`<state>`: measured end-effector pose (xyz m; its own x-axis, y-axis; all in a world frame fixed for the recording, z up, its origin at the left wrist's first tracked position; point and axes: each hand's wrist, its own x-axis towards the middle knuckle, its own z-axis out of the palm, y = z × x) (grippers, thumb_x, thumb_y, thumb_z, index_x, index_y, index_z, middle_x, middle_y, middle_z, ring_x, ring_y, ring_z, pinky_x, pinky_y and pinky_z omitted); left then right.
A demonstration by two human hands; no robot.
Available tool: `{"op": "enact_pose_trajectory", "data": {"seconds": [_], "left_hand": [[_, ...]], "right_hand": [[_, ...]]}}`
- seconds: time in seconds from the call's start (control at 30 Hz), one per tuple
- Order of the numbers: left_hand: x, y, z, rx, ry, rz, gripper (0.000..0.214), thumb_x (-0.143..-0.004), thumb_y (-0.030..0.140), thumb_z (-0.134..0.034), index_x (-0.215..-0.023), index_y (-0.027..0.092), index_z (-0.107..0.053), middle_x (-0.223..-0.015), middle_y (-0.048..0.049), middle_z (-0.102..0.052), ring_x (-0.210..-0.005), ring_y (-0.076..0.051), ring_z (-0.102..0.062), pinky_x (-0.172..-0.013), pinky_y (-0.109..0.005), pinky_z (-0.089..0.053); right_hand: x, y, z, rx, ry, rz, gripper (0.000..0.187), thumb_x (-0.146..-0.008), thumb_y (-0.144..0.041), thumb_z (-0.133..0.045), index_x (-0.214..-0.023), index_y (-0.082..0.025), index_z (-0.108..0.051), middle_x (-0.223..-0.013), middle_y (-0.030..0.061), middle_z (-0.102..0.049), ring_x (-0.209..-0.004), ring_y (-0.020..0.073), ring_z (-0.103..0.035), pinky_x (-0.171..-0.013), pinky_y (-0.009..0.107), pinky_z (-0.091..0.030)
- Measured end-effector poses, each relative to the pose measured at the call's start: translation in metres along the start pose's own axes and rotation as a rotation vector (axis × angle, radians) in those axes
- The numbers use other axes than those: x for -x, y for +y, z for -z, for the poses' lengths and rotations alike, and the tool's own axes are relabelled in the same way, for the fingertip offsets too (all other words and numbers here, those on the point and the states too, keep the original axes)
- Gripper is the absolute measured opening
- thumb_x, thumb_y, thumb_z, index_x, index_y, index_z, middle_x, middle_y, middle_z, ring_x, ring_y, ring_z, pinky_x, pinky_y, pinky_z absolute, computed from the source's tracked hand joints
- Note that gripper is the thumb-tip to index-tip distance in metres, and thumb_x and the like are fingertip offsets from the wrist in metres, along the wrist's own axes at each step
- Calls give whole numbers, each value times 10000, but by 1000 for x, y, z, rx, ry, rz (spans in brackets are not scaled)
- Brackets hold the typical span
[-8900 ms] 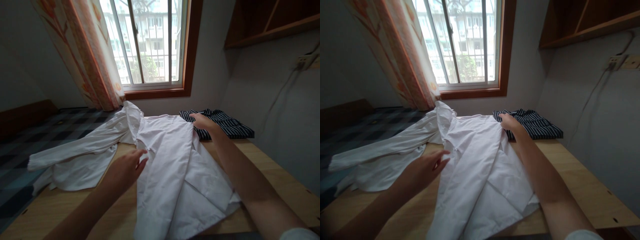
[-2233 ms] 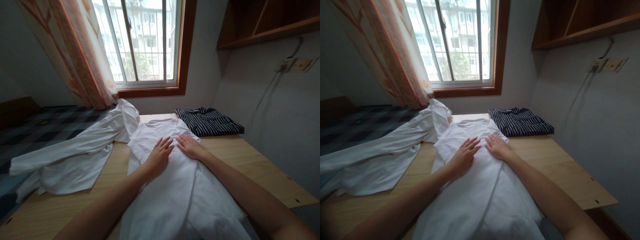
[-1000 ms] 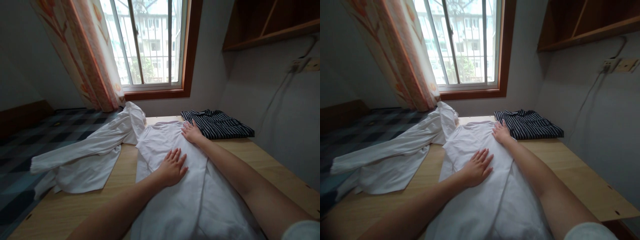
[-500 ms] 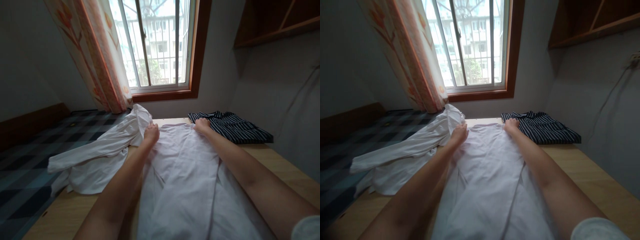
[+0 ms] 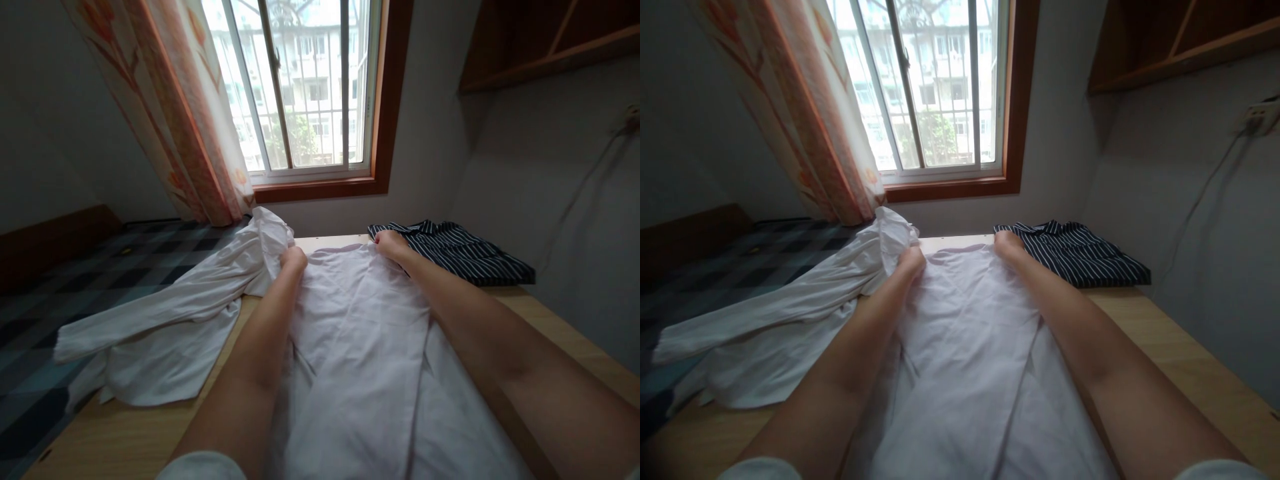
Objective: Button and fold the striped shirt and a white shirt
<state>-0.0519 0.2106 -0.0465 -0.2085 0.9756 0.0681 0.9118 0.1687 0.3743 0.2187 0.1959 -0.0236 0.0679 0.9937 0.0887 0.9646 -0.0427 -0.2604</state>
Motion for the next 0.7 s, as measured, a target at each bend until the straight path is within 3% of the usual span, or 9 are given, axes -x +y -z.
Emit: {"op": "enact_pose_trajectory", "data": {"seconds": [0.1, 0.2, 0.33, 0.5, 0.7], "left_hand": [[4, -2, 3, -16, 16, 50, 286, -802, 227, -693, -983, 7, -687, -1077, -339, -673, -1114, -440, -635, -848, -442, -516], [8, -1, 12, -6, 33, 55, 250, -800, 200, -680, -991, 38, -681, -1084, -288, -691, -1113, -388, -644, -858, -403, -523], [10, 7, 37, 72, 34, 33, 194, -836, 188, -624, -1011, 113, -661, -916, -153, -732, -903, -258, -708, -750, -296, -542], [7, 24, 79, 388, 103, -91, 196, -904, 171, -507, -1089, 163, -572, -776, -32, -679, -591, -158, -669, -571, -249, -524], [9, 32, 117, 668, 396, -340, 102, -884, 222, -547, -966, 162, -553, -832, -6, -637, -603, -114, -664, -597, -227, -547]], "right_hand": [[0, 4, 1, -70, -16, 21, 210, -851, -163, -602, -1010, -154, -738, -909, 115, -749, -807, 221, -710, -753, 280, -535], [-3, 9, -1, -288, 18, -16, 177, -845, -176, -629, -991, -119, -712, -802, 100, -722, -614, 173, -668, -607, 249, -537], [-9, 13, 6, -637, 113, -61, 112, -865, -213, -643, -944, -134, -656, -738, 70, -673, -524, 163, -632, -477, 265, -527], [-15, 9, 42, -958, 201, -81, 87, -893, -192, -625, -953, -185, -563, -721, 10, -626, -550, 153, -657, -502, 276, -562], [-6, 9, 82, -1064, 397, 170, 71, -919, -235, -597, -906, -205, -534, -838, 9, -634, -762, 146, -708, -625, 226, -569]]}}
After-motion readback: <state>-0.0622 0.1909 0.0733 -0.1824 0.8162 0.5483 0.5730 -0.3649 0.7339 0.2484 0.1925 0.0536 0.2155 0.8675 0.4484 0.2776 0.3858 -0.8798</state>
